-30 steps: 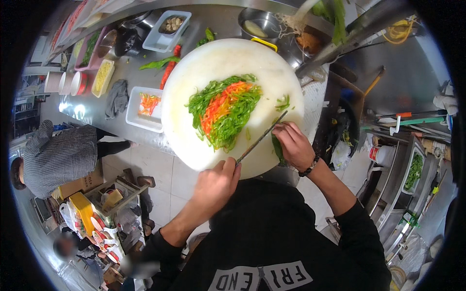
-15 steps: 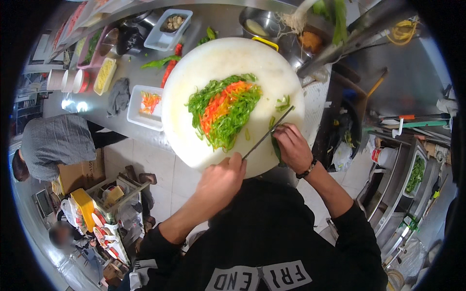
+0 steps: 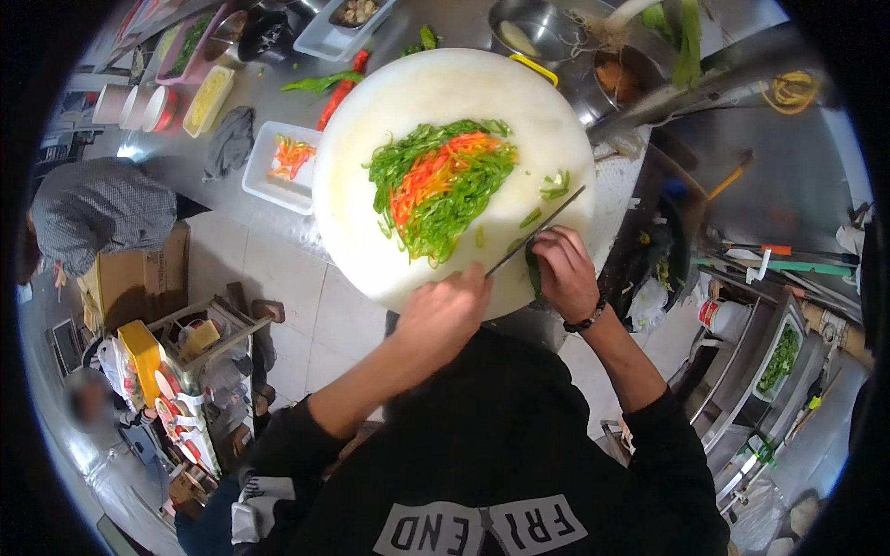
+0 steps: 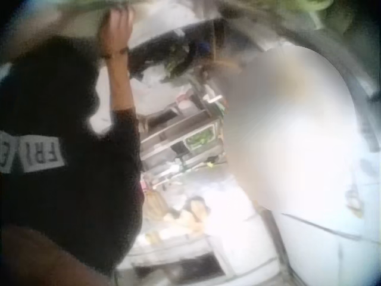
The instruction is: The person slices green and red peppers into thin strips on a white cutting board using a knife. The sliced peppers are gathered into a pile on the board as the task progresses.
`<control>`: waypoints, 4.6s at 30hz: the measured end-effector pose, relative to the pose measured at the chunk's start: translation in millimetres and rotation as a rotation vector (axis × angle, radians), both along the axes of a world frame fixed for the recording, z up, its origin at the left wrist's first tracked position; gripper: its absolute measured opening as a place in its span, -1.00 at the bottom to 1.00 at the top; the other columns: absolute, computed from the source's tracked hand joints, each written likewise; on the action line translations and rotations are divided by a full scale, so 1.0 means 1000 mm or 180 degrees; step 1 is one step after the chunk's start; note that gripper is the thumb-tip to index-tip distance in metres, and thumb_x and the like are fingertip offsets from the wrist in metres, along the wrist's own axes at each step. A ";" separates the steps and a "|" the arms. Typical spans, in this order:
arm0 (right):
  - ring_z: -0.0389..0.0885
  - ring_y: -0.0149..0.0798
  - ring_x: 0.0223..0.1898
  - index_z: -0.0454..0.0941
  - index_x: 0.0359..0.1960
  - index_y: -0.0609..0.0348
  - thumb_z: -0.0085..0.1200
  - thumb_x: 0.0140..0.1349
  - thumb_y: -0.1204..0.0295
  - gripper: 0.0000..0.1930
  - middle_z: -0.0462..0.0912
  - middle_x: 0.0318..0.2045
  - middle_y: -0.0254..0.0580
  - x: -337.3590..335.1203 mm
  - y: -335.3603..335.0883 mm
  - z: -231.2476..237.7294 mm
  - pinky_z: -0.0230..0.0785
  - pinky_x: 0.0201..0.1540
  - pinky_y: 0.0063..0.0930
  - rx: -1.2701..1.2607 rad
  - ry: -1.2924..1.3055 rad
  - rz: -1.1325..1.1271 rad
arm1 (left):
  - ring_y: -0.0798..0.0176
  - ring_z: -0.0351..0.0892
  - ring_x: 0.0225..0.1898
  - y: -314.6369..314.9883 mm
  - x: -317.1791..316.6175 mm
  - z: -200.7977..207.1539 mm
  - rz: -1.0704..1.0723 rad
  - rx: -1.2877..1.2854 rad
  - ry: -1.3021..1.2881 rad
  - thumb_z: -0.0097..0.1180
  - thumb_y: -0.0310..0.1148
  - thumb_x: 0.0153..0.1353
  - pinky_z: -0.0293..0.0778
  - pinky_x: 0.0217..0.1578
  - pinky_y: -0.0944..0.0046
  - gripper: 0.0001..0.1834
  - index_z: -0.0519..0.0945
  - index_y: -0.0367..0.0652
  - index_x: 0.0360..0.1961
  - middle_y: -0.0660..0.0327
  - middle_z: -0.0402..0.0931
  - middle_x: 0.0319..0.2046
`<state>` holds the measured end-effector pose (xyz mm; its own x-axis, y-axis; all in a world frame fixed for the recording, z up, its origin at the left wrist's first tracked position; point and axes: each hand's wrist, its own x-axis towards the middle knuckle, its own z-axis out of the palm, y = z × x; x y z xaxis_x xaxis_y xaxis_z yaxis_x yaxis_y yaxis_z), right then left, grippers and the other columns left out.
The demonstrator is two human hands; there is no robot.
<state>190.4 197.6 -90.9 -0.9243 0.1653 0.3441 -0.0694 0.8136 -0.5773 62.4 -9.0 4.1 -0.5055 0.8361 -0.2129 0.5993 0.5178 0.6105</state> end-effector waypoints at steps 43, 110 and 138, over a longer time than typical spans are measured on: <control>0.63 0.20 0.10 0.56 -0.09 0.29 0.28 0.11 0.75 -0.68 0.68 0.01 0.05 0.015 0.009 -0.005 0.55 0.16 -0.09 -0.0127 0.0056 0.0100 | -0.40 0.67 -0.46 0.016 0.014 -0.001 0.0226 0.0016 -0.0314 0.17 -0.32 0.52 0.56 -0.41 -0.27 -0.74 0.48 -0.30 -0.27 -0.22 0.61 -0.55; 0.65 0.16 0.03 0.58 -0.10 0.29 0.28 0.12 0.78 -0.68 0.70 -0.06 0.02 0.025 -0.015 0.019 0.56 0.10 -0.11 -0.0329 -0.0028 -0.0015 | -0.38 0.68 -0.38 -0.004 -0.007 0.003 0.0256 -0.0034 -0.0125 0.22 -0.36 0.49 0.57 -0.38 -0.21 -0.77 0.53 -0.33 -0.22 -0.25 0.65 -0.43; 0.65 0.19 0.02 0.56 -0.10 0.30 0.27 0.06 0.79 -0.65 0.67 -0.05 0.07 0.020 -0.020 0.006 0.58 0.06 -0.06 -0.0419 0.0136 -0.0225 | -0.36 0.65 -0.51 0.019 0.016 -0.016 0.0149 0.0173 0.0125 0.21 -0.32 0.49 0.60 -0.44 -0.21 -0.76 0.49 -0.26 -0.25 -0.11 0.61 -0.58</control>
<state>210.6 178.0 -84.5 -0.8938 0.2756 0.3538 -0.0414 0.7348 -0.6770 78.6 10.1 -11.7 -0.5514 0.8212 -0.1470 0.5992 0.5125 0.6150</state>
